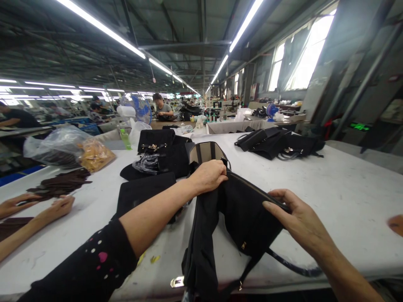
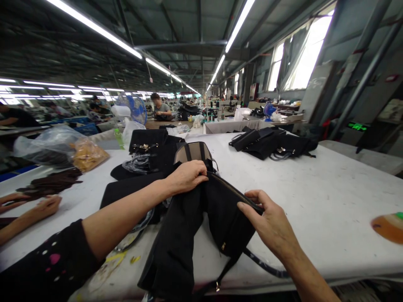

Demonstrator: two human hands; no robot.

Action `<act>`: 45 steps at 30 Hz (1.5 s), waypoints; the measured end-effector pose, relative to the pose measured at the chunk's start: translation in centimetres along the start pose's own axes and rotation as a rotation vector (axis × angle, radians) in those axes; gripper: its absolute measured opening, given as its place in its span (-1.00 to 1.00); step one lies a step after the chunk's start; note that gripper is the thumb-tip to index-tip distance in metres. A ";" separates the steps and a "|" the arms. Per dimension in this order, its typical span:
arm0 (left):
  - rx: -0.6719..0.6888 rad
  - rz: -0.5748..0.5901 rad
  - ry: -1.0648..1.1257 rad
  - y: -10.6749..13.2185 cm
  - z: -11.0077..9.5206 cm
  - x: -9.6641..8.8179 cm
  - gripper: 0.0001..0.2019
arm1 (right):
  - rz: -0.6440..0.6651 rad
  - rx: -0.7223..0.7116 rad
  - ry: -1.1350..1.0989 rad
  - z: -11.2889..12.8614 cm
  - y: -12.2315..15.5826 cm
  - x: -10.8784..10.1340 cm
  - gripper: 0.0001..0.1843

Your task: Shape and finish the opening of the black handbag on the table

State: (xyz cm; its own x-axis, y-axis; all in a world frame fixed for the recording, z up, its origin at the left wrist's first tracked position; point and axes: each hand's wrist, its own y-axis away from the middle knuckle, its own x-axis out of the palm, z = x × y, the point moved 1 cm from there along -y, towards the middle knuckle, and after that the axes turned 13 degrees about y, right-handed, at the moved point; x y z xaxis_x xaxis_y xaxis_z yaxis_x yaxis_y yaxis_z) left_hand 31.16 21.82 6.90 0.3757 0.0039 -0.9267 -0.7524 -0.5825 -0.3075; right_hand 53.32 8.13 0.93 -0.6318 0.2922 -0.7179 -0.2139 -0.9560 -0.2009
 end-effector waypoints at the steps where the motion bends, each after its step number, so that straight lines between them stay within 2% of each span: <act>1: -0.008 0.005 -0.029 -0.1 -0.2 0.0 -0.84 | -0.012 -0.009 0.017 0.2 -0.2 -0.1 -0.63; 7: -0.103 -0.014 -0.082 -0.7 -0.8 0.1 -0.84 | -0.067 -0.032 0.051 0.5 -1.2 -0.2 -0.68; 12: -0.046 -0.026 -0.004 -0.7 -0.6 0.0 -0.86 | -0.048 -0.020 0.037 0.6 -1.3 -0.1 -0.73; 18: 0.026 -0.043 0.037 -0.7 -0.5 -0.1 -0.75 | -0.070 -0.027 0.048 0.5 -1.0 -0.3 -0.76; 23: -0.005 -0.052 0.086 -1.3 -0.3 0.2 -0.76 | -0.071 -0.039 0.044 0.6 -1.1 -0.4 -0.77; 32: -0.042 -0.079 -0.003 -1.5 -0.5 0.3 -0.78 | -0.044 -0.053 0.041 0.3 -1.9 -0.6 -0.72; 36: -0.050 -0.087 -0.016 -1.6 -0.6 0.4 -0.80 | -0.042 -0.090 0.165 0.8 -2.5 -0.8 -0.75; 41: -0.046 -0.077 -0.042 -1.7 -0.7 0.5 -0.80 | -0.026 -0.242 0.599 2.8 -4.5 -1.0 -0.78; 45: -0.059 -0.078 -0.046 -1.6 -0.8 0.6 -0.80 | 0.059 -0.217 0.720 3.5 -6.1 -1.1 -0.77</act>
State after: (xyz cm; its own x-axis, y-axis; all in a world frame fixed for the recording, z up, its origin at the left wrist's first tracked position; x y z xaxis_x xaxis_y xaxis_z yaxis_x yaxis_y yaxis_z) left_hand 33.00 22.13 7.04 0.4056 0.0870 -0.9099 -0.6882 -0.6260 -0.3667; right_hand 52.67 13.76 5.29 0.0216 0.2221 -0.9748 0.0034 -0.9750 -0.2220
